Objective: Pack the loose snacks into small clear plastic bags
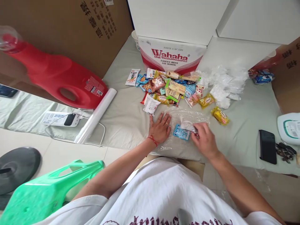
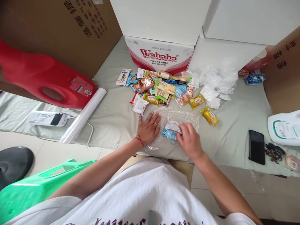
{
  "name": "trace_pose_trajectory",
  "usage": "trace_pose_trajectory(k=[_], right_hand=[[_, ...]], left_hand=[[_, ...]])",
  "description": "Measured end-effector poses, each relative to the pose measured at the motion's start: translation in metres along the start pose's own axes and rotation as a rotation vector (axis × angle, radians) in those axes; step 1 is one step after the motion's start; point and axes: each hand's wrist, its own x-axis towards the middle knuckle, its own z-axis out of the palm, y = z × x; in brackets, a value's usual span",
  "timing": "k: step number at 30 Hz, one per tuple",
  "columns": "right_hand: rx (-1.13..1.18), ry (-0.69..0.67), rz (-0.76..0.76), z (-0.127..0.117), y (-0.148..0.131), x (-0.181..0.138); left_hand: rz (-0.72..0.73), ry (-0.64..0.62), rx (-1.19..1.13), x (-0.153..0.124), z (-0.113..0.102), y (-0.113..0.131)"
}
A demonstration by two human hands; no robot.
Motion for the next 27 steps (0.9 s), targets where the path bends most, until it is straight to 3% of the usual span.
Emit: trace_pose_trajectory(k=[5,12,16,19,22,27], right_hand=[[-0.026,-0.15,-0.035,0.036,-0.014,-0.023],[-0.15,-0.289,0.075,0.034,-0.023,-0.015],[-0.028,-0.283,0.123,0.021,-0.015,-0.009],[0.034,-0.14,0.135,0.007,0.002,0.018],[-0.109,-0.051,0.093,0.007,0.02,0.063],[-0.231,-0.293,0.109,0.035,0.03,0.122]], left_hand=[[0.004,0.008,-0.001,-0.001,-0.005,0.001],[0.015,0.012,-0.033,-0.002,-0.005,-0.005],[0.029,0.001,-0.034,-0.002,-0.006,-0.006],[0.032,0.007,-0.035,-0.003,-0.006,-0.006],[0.032,0.03,-0.04,-0.004,-0.005,-0.007],[0.036,0.109,-0.012,-0.009,-0.003,-0.01]])
